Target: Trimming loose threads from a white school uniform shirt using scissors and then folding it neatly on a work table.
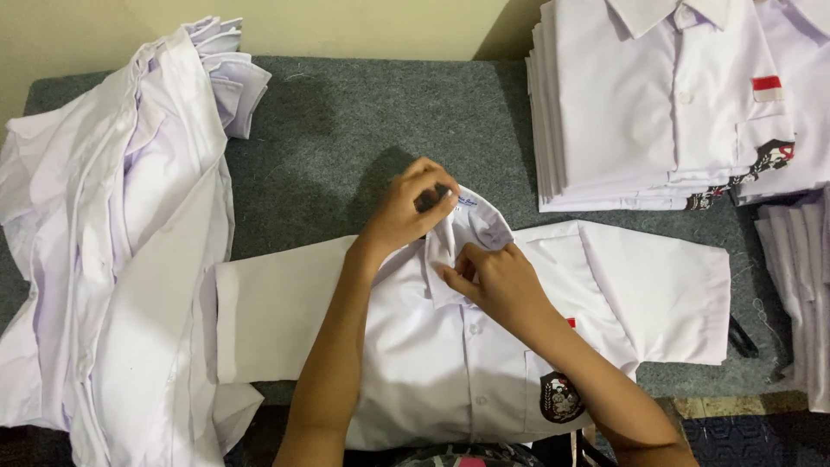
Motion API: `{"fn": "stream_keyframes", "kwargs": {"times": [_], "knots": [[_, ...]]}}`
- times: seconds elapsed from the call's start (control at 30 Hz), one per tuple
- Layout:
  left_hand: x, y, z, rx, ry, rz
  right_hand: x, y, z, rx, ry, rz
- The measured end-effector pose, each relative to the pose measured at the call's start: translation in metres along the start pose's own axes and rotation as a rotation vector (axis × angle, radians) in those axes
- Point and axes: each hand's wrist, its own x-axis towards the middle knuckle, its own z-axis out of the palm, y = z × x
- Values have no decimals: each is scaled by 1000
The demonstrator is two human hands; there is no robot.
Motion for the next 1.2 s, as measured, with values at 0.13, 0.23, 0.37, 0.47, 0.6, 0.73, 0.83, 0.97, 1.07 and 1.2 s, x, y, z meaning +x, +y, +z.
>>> {"fn": "stream_keyframes", "kwargs": {"times": [0.13,0.23,0.37,0.47,0.6,0.73,0.83,0.97,1.07,1.2], "knots": [[-10,16,-12,220,-242,92,1,8,-1,86,-60,53],[-10,-18,-7,339,-191,120,0,8,-9,27,-92,62],[-10,-21,-6,229,-70,144,0,15,1,-104,-92,83],[-10,-9,-12,304,-63,131,-1,25,10,-206,-164,112],[-12,-8,-13,437,-42,66,-6,25,18,-367,-171,-15],[-9,-8,-11,461,-60,27,-2,15,8,-395,-179,-2],[-9,-12,-10,346,-103,-21,3,0,-15,-122,-155,119],[-9,-14,-10,-37,-155,-134,5,1,-16,19,-145,185],[-8,-6,-14,-139,-190,-259,5,-2,-22,13,-142,217],[-11,13,-24,-143,-266,-492,14,17,-25,155,78,76]]}}
